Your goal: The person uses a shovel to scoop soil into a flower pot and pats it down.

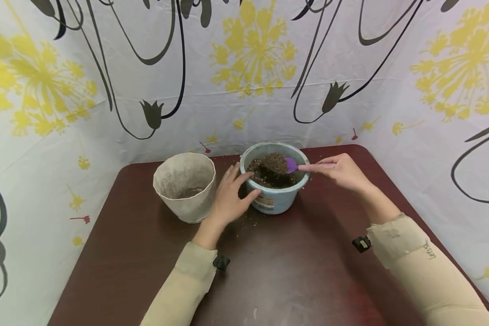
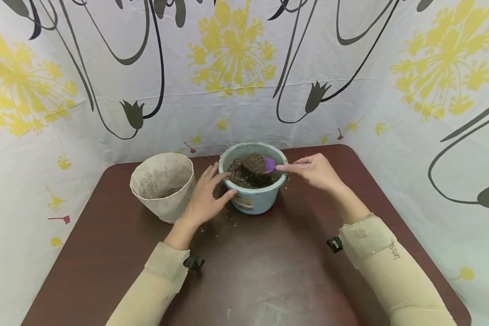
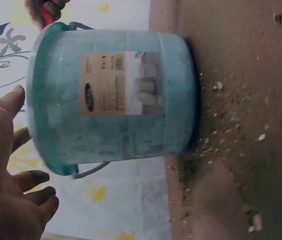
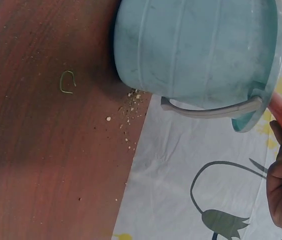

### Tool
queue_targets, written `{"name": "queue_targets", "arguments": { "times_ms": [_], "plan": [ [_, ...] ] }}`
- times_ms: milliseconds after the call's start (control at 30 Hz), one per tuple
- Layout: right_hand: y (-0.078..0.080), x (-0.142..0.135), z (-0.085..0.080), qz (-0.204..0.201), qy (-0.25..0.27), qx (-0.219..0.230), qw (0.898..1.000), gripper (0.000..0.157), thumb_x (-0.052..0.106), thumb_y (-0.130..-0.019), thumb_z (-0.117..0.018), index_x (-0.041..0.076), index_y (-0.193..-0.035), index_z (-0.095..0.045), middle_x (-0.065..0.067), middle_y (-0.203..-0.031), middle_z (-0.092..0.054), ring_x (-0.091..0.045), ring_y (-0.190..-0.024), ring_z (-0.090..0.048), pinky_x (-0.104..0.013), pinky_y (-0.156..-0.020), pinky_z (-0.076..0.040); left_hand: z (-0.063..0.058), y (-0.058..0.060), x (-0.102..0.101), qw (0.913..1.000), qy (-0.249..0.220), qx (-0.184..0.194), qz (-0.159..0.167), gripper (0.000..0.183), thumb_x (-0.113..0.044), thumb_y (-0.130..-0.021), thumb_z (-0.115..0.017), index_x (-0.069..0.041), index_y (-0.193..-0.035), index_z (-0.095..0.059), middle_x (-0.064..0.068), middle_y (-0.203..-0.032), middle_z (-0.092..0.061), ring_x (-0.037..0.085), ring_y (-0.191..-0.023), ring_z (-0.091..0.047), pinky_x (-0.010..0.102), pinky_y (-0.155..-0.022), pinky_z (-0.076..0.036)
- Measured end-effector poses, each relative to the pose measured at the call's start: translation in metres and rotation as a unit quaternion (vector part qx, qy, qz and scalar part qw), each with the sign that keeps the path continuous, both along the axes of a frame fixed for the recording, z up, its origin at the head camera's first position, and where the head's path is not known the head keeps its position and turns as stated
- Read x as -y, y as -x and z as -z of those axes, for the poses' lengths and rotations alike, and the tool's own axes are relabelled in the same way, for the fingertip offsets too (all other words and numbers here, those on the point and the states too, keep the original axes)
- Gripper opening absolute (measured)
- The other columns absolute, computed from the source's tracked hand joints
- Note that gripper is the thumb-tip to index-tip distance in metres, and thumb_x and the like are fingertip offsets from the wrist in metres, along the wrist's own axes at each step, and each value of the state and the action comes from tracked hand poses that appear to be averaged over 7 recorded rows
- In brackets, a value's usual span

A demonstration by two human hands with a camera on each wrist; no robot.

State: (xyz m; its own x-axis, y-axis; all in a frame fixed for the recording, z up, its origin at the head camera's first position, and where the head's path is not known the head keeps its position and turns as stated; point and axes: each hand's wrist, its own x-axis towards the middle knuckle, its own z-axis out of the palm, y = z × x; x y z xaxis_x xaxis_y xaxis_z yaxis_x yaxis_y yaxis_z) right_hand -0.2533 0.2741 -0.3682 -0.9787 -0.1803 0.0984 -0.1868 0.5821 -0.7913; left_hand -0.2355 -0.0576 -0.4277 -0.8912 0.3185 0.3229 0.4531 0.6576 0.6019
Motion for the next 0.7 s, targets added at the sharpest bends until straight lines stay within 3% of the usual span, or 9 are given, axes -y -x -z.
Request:
{"name": "queue_targets", "arguments": {
  "times_ms": [133,333,367,433,500,533,600,700],
  "plan": [
    [0.001,0.001,-0.006,-0.005,-0.007,-0.012,1.000,0.025,0.044,-0.092,-0.074,0.029,-0.111,-0.081,0.007,-0.059,-0.033,-0.006,-0.052,-0.020,-0.029,-0.042,-0.017,-0.012,-0.003,0.005,0.9998,0.014,-0.017,-0.001,0.066,-0.053,-0.096,-0.064,-0.022,-0.152,-0.048,0.013,-0.166,-0.026,0.030,-0.154,-0.017,0.061,-0.118,-0.024],
    [0.006,0.008,-0.016,-0.018,-0.017,-0.021,0.999,0.026,0.048,-0.092,-0.072,0.031,-0.110,-0.081,0.005,-0.057,-0.031,-0.008,-0.052,-0.015,-0.028,-0.042,-0.015,-0.029,-0.005,0.021,0.9968,0.047,-0.061,-0.021,0.063,-0.052,-0.096,-0.064,-0.016,-0.147,-0.054,0.015,-0.161,-0.034,0.036,-0.151,-0.025,0.061,-0.116,-0.028],
    [0.007,0.010,-0.018,-0.018,-0.017,-0.014,1.000,0.028,0.051,-0.091,-0.072,0.032,-0.110,-0.081,0.005,-0.059,-0.032,-0.008,-0.053,-0.020,-0.029,-0.043,-0.017,-0.030,-0.006,0.026,0.9962,0.056,-0.062,-0.027,0.063,-0.052,-0.096,-0.064,-0.017,-0.147,-0.054,0.014,-0.161,-0.035,0.036,-0.151,-0.026,0.061,-0.116,-0.028],
    [0.009,0.015,-0.022,-0.019,-0.015,0.001,1.000,0.031,0.055,-0.089,-0.072,0.033,-0.110,-0.081,0.007,-0.065,-0.052,-0.008,-0.060,-0.031,-0.029,-0.047,-0.024,-0.032,-0.007,0.036,0.9955,0.066,-0.055,-0.040,0.063,-0.053,-0.097,-0.063,-0.016,-0.147,-0.054,0.015,-0.161,-0.035,0.038,-0.150,-0.027,0.063,-0.115,-0.027],
    [0.011,0.020,-0.026,-0.023,-0.002,0.019,1.000,0.034,0.057,-0.088,-0.072,0.033,-0.111,-0.080,0.007,-0.086,-0.070,-0.009,-0.071,-0.039,-0.032,-0.051,-0.026,-0.033,-0.008,0.046,0.9946,0.075,-0.049,-0.051,0.062,-0.053,-0.097,-0.062,-0.017,-0.147,-0.053,0.015,-0.161,-0.036,0.039,-0.149,-0.028,0.063,-0.115,-0.026],
    [0.012,0.023,-0.028,-0.025,0.000,0.025,0.999,0.035,0.058,-0.088,-0.072,0.034,-0.112,-0.080,0.007,-0.102,-0.074,-0.006,-0.079,-0.046,-0.031,-0.055,-0.031,-0.033,-0.008,0.051,0.9942,0.079,-0.047,-0.056,0.062,-0.053,-0.097,-0.061,-0.017,-0.147,-0.053,0.015,-0.160,-0.036,0.039,-0.149,-0.029,0.064,-0.115,-0.026],
    [0.014,0.027,-0.031,-0.029,0.010,0.032,0.999,0.035,0.057,-0.088,-0.072,0.033,-0.114,-0.079,0.002,-0.122,-0.072,-0.007,-0.080,-0.044,-0.032,-0.055,-0.031,-0.033,-0.009,0.062,0.9938,0.079,-0.045,-0.065,0.062,-0.053,-0.097,-0.062,-0.016,-0.147,-0.054,0.016,-0.159,-0.038,0.040,-0.148,-0.030,0.064,-0.115,-0.026],
    [0.015,0.034,-0.032,-0.034,0.012,0.027,0.999,0.032,0.054,-0.089,-0.072,0.034,-0.113,-0.079,-0.009,-0.103,-0.073,-0.007,-0.062,-0.038,-0.031,-0.048,-0.028,-0.031,-0.009,0.076,0.9929,0.075,-0.054,-0.075,0.059,-0.050,-0.097,-0.063,-0.013,-0.143,-0.057,0.018,-0.156,-0.041,0.039,-0.146,-0.033,0.064,-0.114,-0.027]
  ]
}}
